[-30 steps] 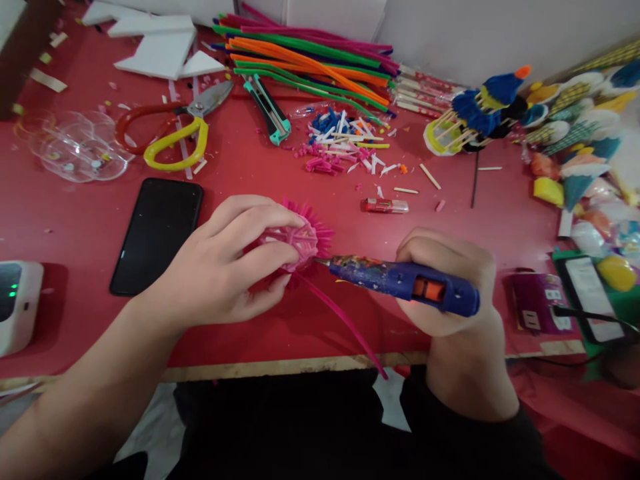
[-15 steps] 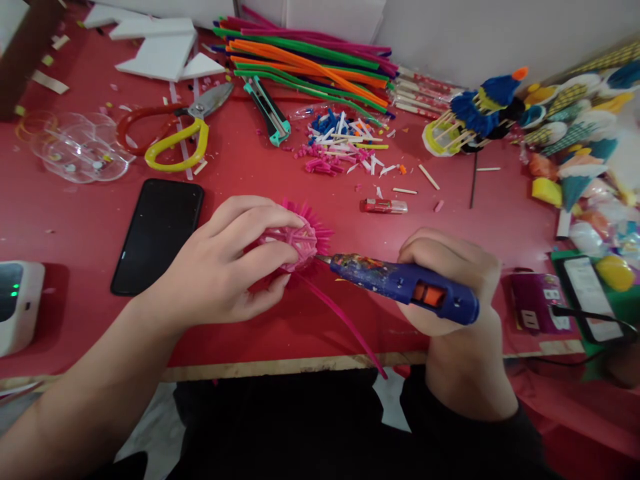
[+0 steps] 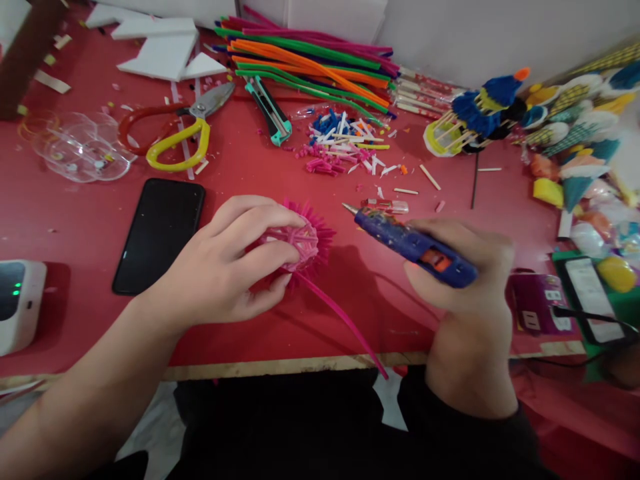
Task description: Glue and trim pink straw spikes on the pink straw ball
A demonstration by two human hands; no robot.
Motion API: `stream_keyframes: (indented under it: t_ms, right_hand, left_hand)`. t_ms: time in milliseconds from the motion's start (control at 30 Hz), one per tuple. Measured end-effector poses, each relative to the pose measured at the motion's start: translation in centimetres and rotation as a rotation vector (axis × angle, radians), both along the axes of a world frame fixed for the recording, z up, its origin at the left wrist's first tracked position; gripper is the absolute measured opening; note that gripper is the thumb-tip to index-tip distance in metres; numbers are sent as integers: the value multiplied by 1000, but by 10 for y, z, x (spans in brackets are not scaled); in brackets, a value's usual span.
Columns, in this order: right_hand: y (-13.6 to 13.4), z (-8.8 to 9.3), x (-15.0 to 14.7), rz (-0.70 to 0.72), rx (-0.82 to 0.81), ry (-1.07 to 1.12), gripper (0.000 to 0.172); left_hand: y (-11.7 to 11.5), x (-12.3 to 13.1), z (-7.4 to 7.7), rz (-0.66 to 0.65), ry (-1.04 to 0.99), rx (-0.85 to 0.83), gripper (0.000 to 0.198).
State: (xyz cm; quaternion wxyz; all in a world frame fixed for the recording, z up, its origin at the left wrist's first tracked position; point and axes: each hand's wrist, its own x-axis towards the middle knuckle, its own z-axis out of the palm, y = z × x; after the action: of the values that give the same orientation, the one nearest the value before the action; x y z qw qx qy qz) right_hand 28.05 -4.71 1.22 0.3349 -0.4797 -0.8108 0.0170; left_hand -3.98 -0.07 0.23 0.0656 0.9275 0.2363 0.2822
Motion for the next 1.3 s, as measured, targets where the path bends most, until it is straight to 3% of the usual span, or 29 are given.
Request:
stream_keyframes:
  t_ms: [167, 300, 367, 467, 567, 633, 700, 833, 1067, 1300]
  right_hand:
    - [2, -21, 12, -129, -175, -206, 44]
    - [2, -36, 16, -126, -285, -314, 50]
    - [1, -32, 10, -177, -243, -308, 43]
    - [-1, -15, -11, -242, -164, -125, 28]
    - [-8, -2, -37, -6, -359, 172, 12]
    - [-13, 1, -52, 168, -522, 281, 20]
    - [-16, 0, -61, 261, -587, 308, 23]
    - [-16, -1, -62, 281, -492, 266, 3]
    - [-18, 8, -57, 247, -514, 186, 21]
    - [-17, 5, -59, 186, -286, 154, 24]
  left_hand:
    - [0, 0, -1, 4, 4, 16, 24]
    - [-1, 1, -1, 20, 9, 6, 23]
    - [-1, 2, 0, 21, 7, 2, 24]
    - [-1, 2, 0, 15, -1, 0, 25]
    - [-1, 2, -1, 14, -1, -7, 25]
    - [-1, 1, -1, 16, -2, -10, 25]
    - [-1, 1, -1, 21, -8, -9, 25]
    - [-1, 1, -2, 15, -6, -14, 26]
    - [0, 3, -3, 14, -5, -28, 26]
    - [0, 3, -3, -6, -16, -34, 22]
